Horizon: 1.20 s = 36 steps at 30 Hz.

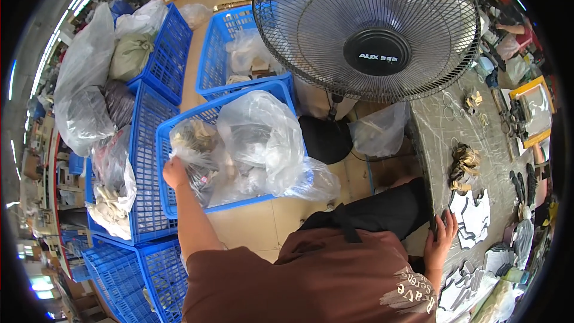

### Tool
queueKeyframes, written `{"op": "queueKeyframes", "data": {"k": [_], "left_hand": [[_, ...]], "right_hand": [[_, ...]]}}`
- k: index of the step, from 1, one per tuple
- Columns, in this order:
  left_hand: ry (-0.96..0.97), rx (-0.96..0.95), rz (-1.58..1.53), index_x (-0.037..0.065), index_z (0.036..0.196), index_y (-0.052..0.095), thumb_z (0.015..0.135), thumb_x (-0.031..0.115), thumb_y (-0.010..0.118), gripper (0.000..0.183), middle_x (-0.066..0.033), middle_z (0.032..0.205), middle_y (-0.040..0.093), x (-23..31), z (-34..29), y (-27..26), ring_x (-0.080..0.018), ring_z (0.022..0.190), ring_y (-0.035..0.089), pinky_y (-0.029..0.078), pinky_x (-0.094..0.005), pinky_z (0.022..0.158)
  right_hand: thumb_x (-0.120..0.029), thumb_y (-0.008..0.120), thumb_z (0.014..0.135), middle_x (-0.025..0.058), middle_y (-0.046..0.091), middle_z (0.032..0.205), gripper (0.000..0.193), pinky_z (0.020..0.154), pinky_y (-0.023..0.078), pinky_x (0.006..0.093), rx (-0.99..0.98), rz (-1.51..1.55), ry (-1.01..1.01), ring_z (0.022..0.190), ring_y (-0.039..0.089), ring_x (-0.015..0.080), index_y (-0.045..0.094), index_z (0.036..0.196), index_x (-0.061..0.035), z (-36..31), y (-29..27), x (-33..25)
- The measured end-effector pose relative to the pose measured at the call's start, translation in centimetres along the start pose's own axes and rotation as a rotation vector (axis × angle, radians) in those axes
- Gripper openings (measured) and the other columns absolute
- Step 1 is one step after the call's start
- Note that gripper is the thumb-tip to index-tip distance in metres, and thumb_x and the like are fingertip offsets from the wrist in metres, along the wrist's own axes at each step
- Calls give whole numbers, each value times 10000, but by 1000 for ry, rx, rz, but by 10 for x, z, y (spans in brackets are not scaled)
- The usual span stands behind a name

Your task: Group and secure cut shoe upper components with elastic bands.

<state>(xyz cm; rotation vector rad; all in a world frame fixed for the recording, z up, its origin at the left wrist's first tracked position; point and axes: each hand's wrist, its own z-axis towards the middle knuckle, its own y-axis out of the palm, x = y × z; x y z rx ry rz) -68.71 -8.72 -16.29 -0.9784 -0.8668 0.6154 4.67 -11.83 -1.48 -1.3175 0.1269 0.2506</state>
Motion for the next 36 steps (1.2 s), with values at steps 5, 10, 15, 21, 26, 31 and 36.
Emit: {"op": "queueKeyframes", "data": {"k": [5,10,15,21,26,31,36], "left_hand": [[-54,-30,-1179,-22,904,659,815,142,579,202,-93,822,670,42,4,-87,-189,768,622,468,-321,685],[123,-641,-1245,-23,856,635,834,65,578,107,-73,804,650,147,-33,-224,-132,724,602,469,-262,688],[195,-974,-1294,-7,793,640,841,147,636,162,-40,723,636,218,-117,-237,-120,615,578,472,-266,598],[602,-1693,-1135,-17,835,671,885,165,593,204,-20,746,631,321,-212,-228,-86,665,552,428,-235,601],[990,-1855,-1066,-21,840,652,872,167,629,192,-20,775,636,385,-254,-242,-87,708,566,442,-238,633],[1002,-2033,-1029,-24,1035,592,751,84,726,332,-23,913,621,404,-291,-227,-99,823,579,467,-242,733],[1140,-2057,-1185,18,955,559,694,1,688,291,-27,988,546,403,-313,-206,-92,860,513,425,-236,750]], "right_hand": [[95,591,667,158,441,1341,493,1059,284,496,19,25,20,1299,318,402,562,1135,-56,-1,-1,2],[54,653,659,152,442,1337,450,1051,293,470,99,170,44,1287,339,383,593,1090,-62,7,-15,-20],[-57,730,691,138,569,1161,370,880,456,398,45,717,-294,1063,547,322,614,1042,-43,54,-46,-89],[-176,758,737,132,613,933,387,703,494,334,-146,1085,-295,796,613,235,618,1060,-16,76,-55,-149],[-85,710,756,104,613,858,249,661,474,286,-5,1272,-124,728,595,171,632,978,-5,60,-71,-127],[59,618,784,34,619,938,182,738,478,235,-14,1646,292,853,576,72,616,946,-23,40,-65,-99],[85,611,767,16,602,981,275,805,461,245,-13,1880,180,902,566,78,586,1015,-31,22,-55,-90]]}}
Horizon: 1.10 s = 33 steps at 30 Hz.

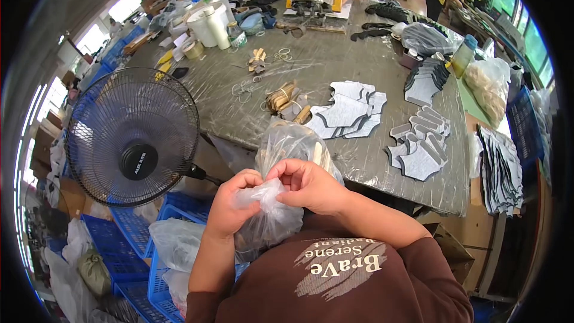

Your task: Group and secure cut shoe upper components with elastic bands.

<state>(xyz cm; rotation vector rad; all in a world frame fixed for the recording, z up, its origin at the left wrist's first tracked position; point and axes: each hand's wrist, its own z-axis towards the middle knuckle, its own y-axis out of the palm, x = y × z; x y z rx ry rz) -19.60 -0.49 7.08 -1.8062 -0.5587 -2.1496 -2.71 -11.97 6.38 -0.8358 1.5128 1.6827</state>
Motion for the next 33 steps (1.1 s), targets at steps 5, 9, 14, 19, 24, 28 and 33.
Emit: {"op": "queueKeyframes", "data": {"k": [5,9,14,19,24,28,33], "left_hand": [[100,31,316,22,873,518,676,-32,668,253,-37,972,506,-6,-6,14,-108,848,500,413,-239,765],[110,17,347,2,865,536,685,-54,629,210,-56,934,507,6,-17,17,-130,846,506,420,-238,750],[163,11,439,-17,874,566,688,-68,603,196,-62,914,530,12,-11,9,-142,801,515,449,-254,743],[174,-118,575,30,938,559,643,140,716,353,-47,843,539,2,-10,10,-140,708,497,433,-262,656],[348,31,839,19,867,538,652,100,675,268,-112,804,545,-6,-8,36,-272,710,528,440,-326,637],[365,-67,755,17,884,539,647,64,678,278,-113,797,542,5,1,29,-273,703,521,437,-330,637],[170,-73,501,26,895,538,643,27,674,287,-102,825,546,-3,-12,28,-249,728,508,428,-319,660]], "right_hand": [[66,666,686,54,566,956,346,778,460,281,74,-520,-181,898,567,168,582,1002,-45,0,8,5],[63,676,620,93,535,895,382,716,451,299,197,-987,-449,845,559,235,577,971,-51,0,3,17],[74,565,712,39,573,905,268,693,439,241,58,-552,-11,796,554,145,568,963,-21,-4,4,2],[-106,675,797,12,601,789,137,608,409,210,73,172,304,705,527,72,631,889,-14,-8,-18,3],[-133,733,749,7,607,722,167,579,415,224,89,-351,302,649,529,77,654,836,-14,-13,-8,-12],[-53,677,733,3,598,712,94,585,423,222,95,-480,283,640,523,68,634,807,-14,-19,-11,-10],[13,614,755,1,587,727,56,587,427,212,300,-186,49,652,534,60,578,759,-29,-30,-7,19]]}}
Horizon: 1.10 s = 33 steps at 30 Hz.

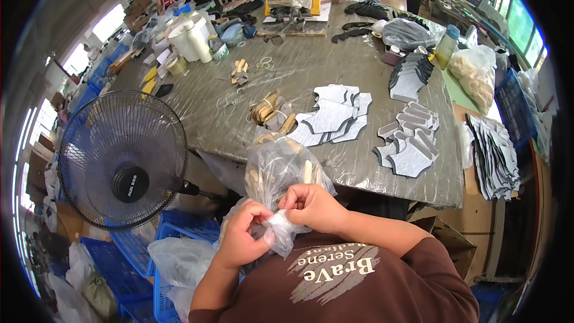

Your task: Group and secure cut shoe upper components with elastic bands.

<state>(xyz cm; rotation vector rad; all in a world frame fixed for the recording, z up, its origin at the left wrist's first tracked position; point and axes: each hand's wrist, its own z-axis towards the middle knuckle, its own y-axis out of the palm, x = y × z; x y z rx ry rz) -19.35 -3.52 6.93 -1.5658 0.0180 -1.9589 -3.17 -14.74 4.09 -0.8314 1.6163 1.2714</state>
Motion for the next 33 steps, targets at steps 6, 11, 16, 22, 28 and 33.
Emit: {"op": "queueKeyframes", "data": {"k": [6,11,16,22,28,33], "left_hand": [[212,154,256,33,886,510,663,-5,672,279,-100,813,536,-1,8,10,-200,718,506,422,-303,639],[74,228,261,30,869,495,688,-17,671,257,-95,778,521,-3,5,17,-195,616,492,407,-283,544],[-157,105,-111,19,880,503,748,-34,625,187,-32,768,509,-15,21,8,-103,656,468,402,-236,588],[-216,71,-218,11,938,607,810,-43,522,163,-17,887,626,-18,45,-3,-102,823,558,458,-253,715],[-342,-1,-539,-44,1051,597,822,-19,542,237,-107,953,647,-26,94,-17,-192,876,640,524,-316,749],[-642,88,-693,-66,1045,590,845,-27,532,211,-137,956,642,-36,123,-14,-208,813,654,550,-359,700]], "right_hand": [[-47,658,797,-23,561,693,68,541,400,207,-172,24,200,621,496,47,593,785,-32,4,-5,-23],[-71,731,784,-64,537,676,168,549,365,182,-157,-215,164,619,464,15,566,756,-59,3,-4,-27],[31,645,756,49,570,825,193,653,436,244,129,28,-379,740,518,100,480,680,-33,-8,10,-13],[72,638,706,74,556,775,195,743,453,295,40,-446,-815,766,566,196,476,710,-36,9,-3,-29],[-126,729,715,144,597,987,383,829,472,355,312,-955,-803,952,593,302,557,1032,3,52,3,-58],[-149,703,735,185,627,905,287,751,495,368,318,-715,-520,850,627,314,617,939,33,76,-7,-57]]}}
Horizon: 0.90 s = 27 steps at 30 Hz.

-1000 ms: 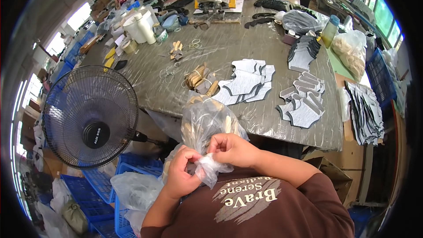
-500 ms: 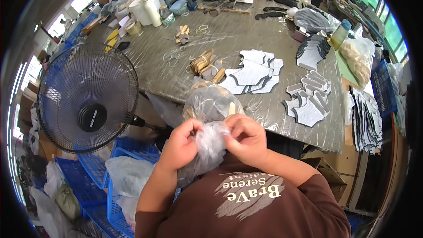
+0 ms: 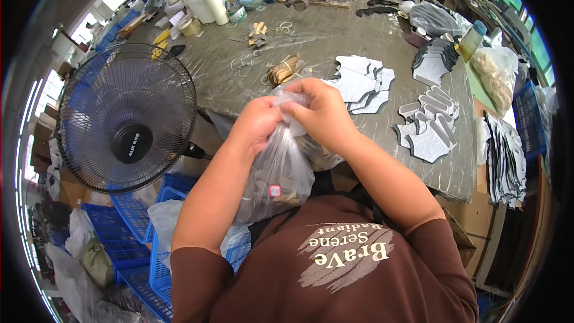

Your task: Group and secure cut shoe upper components with elastic bands.

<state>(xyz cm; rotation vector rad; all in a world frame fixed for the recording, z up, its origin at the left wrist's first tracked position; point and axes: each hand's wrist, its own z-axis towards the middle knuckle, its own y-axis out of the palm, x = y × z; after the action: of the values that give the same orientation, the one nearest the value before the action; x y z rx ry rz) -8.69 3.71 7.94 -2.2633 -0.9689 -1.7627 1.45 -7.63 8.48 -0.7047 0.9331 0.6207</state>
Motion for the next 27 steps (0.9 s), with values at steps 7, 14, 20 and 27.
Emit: {"op": "queueKeyframes", "data": {"k": [7,14,20,27], "left_hand": [[-25,-66,-38,-55,1002,607,858,39,593,173,-124,931,646,-1,20,-2,-200,779,657,553,-344,671],[-45,-18,61,-60,958,621,838,25,598,148,-120,900,650,4,24,1,-196,769,655,551,-338,664],[-67,-38,121,-59,934,618,792,-18,608,147,-121,883,649,9,30,4,-197,754,650,542,-330,660],[52,-162,338,-6,893,611,750,-25,625,145,-60,844,627,2,33,-7,-128,745,602,485,-273,672]], "right_hand": [[-60,636,806,92,620,790,120,637,471,274,115,96,52,724,591,155,599,887,21,6,3,28],[-49,613,846,5,588,747,77,582,414,209,160,63,46,674,512,46,575,888,4,6,2,31],[-52,603,859,-12,571,750,53,578,403,201,207,183,156,664,491,36,563,872,-20,4,1,37],[-12,575,858,46,550,873,76,698,428,243,443,562,8,794,500,95,503,874,-28,-20,7,40]]}}
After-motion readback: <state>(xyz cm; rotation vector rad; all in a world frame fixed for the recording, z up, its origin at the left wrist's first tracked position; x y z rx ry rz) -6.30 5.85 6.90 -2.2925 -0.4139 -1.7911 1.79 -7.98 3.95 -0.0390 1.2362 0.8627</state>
